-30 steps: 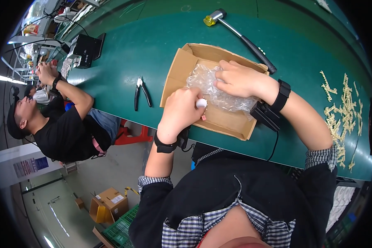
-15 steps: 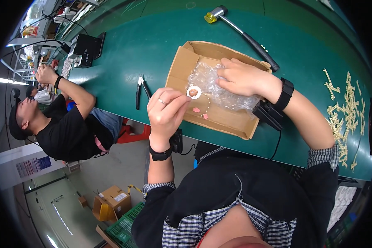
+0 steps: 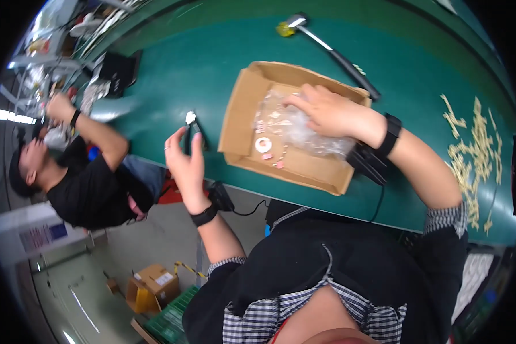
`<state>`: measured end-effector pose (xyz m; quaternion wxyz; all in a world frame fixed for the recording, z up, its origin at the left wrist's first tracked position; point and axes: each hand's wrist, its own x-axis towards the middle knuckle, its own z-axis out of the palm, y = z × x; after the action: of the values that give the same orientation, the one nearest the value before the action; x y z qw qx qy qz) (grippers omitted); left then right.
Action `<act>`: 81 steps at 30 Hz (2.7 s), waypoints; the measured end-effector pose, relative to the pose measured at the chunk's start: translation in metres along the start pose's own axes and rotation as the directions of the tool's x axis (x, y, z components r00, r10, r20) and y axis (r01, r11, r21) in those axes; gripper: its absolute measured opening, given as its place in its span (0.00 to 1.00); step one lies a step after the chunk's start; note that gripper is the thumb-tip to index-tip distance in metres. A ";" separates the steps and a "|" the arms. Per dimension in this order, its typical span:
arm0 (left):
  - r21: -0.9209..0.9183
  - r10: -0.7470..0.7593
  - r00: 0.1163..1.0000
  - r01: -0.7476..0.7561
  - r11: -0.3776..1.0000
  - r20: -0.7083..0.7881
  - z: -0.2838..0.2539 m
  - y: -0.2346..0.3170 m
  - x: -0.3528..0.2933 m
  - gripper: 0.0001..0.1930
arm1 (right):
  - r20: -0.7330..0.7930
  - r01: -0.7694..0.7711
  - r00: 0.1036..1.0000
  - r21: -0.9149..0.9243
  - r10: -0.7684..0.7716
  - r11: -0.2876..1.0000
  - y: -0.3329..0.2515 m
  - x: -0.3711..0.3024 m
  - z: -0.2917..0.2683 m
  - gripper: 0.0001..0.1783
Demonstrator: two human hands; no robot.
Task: The person reaches for a box on a shelf, removes a plastic bag and labels, and places the box on the table. They pick up a green stick and a gold ornament, then press the stick into the ornament by hand.
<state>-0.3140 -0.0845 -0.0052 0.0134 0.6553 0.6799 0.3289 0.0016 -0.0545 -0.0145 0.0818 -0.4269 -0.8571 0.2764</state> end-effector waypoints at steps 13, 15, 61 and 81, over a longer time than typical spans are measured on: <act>-0.207 -0.185 0.919 0.268 0.941 0.348 0.002 -0.096 0.007 0.15 | -0.142 -0.021 0.990 -0.125 0.003 0.992 -0.029 -0.026 -0.010 0.31; -0.194 -0.206 0.782 0.383 0.903 0.588 -0.043 -0.005 0.002 0.23 | -0.392 0.030 0.915 -0.176 -0.099 0.984 -0.020 -0.047 0.009 0.31; -0.281 0.196 0.715 0.000 0.960 0.671 -0.022 0.074 -0.022 0.31 | -0.156 -0.098 0.790 0.923 0.593 0.373 -0.038 -0.145 0.030 0.48; -0.718 0.284 0.958 -0.222 0.660 -0.035 -0.032 0.119 0.015 0.07 | -0.465 0.503 0.737 0.862 0.491 0.061 0.031 -0.128 0.017 0.29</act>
<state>-0.2259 -0.0939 0.0816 0.2483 0.6990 0.3994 0.5388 0.0963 -0.1464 -0.0336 0.6562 -0.3098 -0.3247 0.6067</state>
